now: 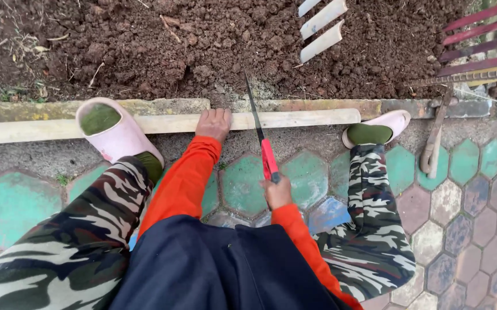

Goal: Sawing and hammering bamboo pieces to build a garden border.

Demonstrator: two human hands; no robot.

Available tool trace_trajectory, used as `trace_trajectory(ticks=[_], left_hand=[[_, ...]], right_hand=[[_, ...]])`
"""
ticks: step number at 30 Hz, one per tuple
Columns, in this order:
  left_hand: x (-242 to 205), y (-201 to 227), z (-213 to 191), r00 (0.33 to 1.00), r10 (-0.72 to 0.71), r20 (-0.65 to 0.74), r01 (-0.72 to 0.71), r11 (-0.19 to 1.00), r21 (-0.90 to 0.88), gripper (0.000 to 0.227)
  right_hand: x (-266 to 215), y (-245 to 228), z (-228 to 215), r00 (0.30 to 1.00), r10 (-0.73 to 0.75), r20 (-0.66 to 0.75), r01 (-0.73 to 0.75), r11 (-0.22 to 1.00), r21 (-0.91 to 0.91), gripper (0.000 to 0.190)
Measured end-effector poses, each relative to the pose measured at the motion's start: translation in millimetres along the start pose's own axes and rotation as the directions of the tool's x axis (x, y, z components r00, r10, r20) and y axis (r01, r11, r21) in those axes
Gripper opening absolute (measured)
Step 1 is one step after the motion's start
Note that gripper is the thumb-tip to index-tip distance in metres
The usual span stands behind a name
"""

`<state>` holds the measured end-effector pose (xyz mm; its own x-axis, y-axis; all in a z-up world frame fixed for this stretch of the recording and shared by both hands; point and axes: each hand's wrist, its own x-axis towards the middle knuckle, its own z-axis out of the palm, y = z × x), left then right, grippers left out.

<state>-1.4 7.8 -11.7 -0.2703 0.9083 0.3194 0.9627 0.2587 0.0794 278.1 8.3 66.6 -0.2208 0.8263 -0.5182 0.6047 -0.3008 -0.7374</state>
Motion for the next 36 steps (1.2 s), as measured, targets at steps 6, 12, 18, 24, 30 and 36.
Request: trace_trajectory(ticks=[6, 12, 18, 24, 30, 36], left_hand=[[5.2, -0.2, -19.8, 0.994, -0.003, 0.109, 0.013, 0.996, -0.09, 0.019], [3.5, -0.1, -11.4, 0.99, -0.018, 0.143, 0.037, 0.99, -0.138, 0.014], [6.8, -1.1, -6.7, 0.986, -0.01, 0.168, 0.031, 0.992, -0.123, 0.021], [4.6, -3.6, 0.3, 0.989, -0.006, 0.146, 0.025, 0.991, -0.128, 0.022], [9.3, -1.0, -26.2, 0.979, -0.022, 0.202, 0.045, 0.993, -0.111, 0.037], [26.7, -8.3, -0.2, 0.95, -0.057, 0.307, 0.076, 0.996, -0.05, 0.035]], right_hand=[[64.1, -45.4, 30.9, 0.999, -0.033, 0.031, 0.029, 0.994, 0.105, 0.013], [-13.2, 0.8, -5.8, 1.0, 0.021, 0.001, -0.021, 0.998, 0.061, 0.013], [-1.9, -3.7, -8.7, 0.999, 0.03, -0.017, -0.03, 0.999, 0.018, 0.014], [16.7, -25.6, -15.6, 0.984, 0.103, 0.143, -0.137, 0.958, 0.25, 0.02], [-5.6, -43.1, 4.7, 1.0, -0.022, -0.009, 0.022, 0.999, -0.043, 0.014], [10.8, -46.5, 7.0, 0.997, -0.072, 0.015, 0.072, 0.997, 0.028, 0.013]])
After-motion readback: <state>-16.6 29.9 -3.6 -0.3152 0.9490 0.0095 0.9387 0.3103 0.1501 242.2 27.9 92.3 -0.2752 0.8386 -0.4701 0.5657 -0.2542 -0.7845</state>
